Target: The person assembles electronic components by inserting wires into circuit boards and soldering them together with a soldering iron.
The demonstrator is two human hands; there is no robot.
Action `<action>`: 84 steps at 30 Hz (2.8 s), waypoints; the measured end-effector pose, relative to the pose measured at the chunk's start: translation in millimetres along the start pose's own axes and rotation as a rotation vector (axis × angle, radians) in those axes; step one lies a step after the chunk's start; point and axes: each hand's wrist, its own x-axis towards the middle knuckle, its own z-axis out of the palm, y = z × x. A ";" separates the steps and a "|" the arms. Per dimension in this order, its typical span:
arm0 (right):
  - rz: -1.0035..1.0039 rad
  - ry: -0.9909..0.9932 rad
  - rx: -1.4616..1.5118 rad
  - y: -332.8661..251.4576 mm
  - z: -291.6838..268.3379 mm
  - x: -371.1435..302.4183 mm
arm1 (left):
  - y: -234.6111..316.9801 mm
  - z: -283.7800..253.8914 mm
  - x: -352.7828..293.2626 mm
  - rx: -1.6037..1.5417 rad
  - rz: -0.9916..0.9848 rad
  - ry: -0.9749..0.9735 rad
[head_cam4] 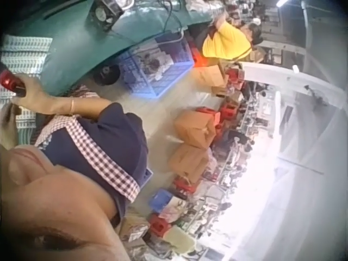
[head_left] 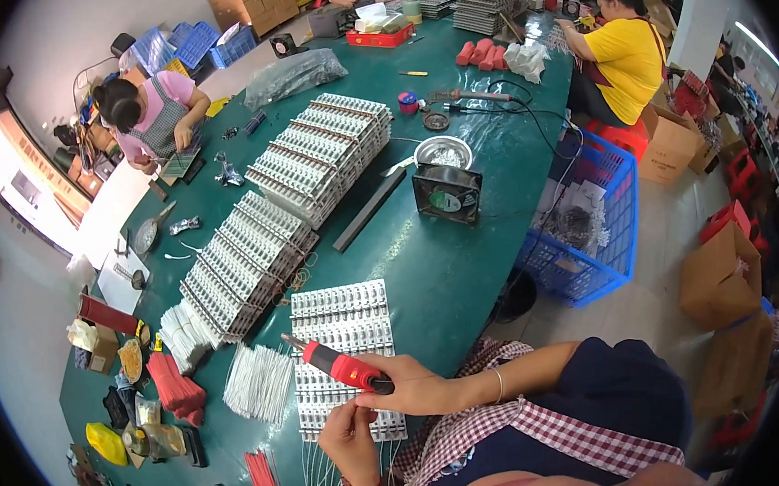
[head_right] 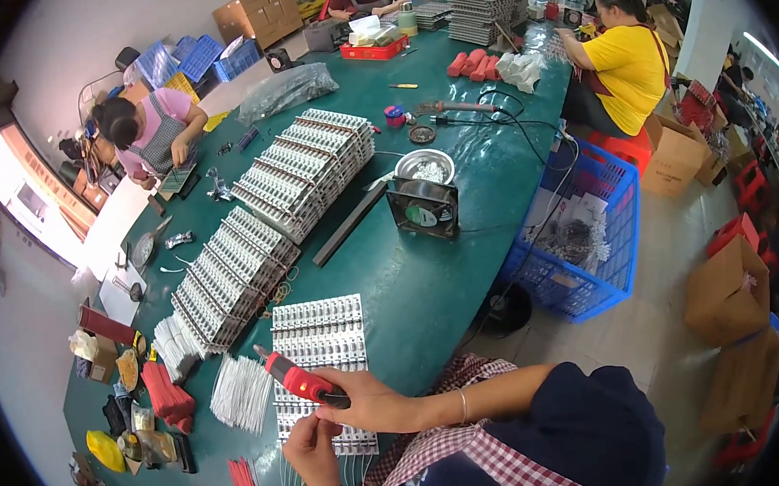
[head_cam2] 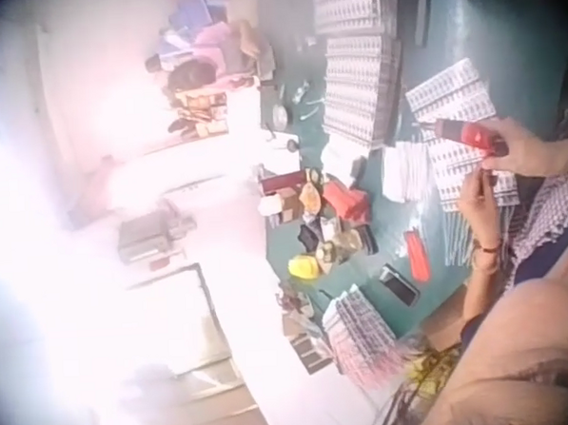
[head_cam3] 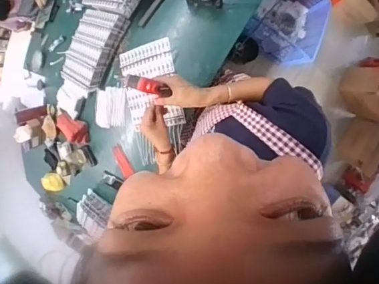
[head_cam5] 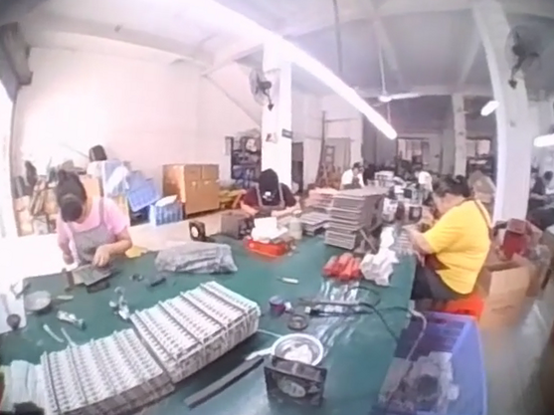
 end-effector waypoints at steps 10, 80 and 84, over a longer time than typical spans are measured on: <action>-0.002 -0.010 -0.061 -2.6 -7.0 0.4 | 0.4 2.7 3.5 -0.013 0.012 -0.056; 0.297 -0.223 0.075 1.8 30.3 -4.1 | -37.0 -57.4 -55.2 0.434 0.084 0.369; 0.298 -0.174 0.170 15.0 5.7 0.8 | -88.5 -83.5 -64.7 0.616 0.120 0.318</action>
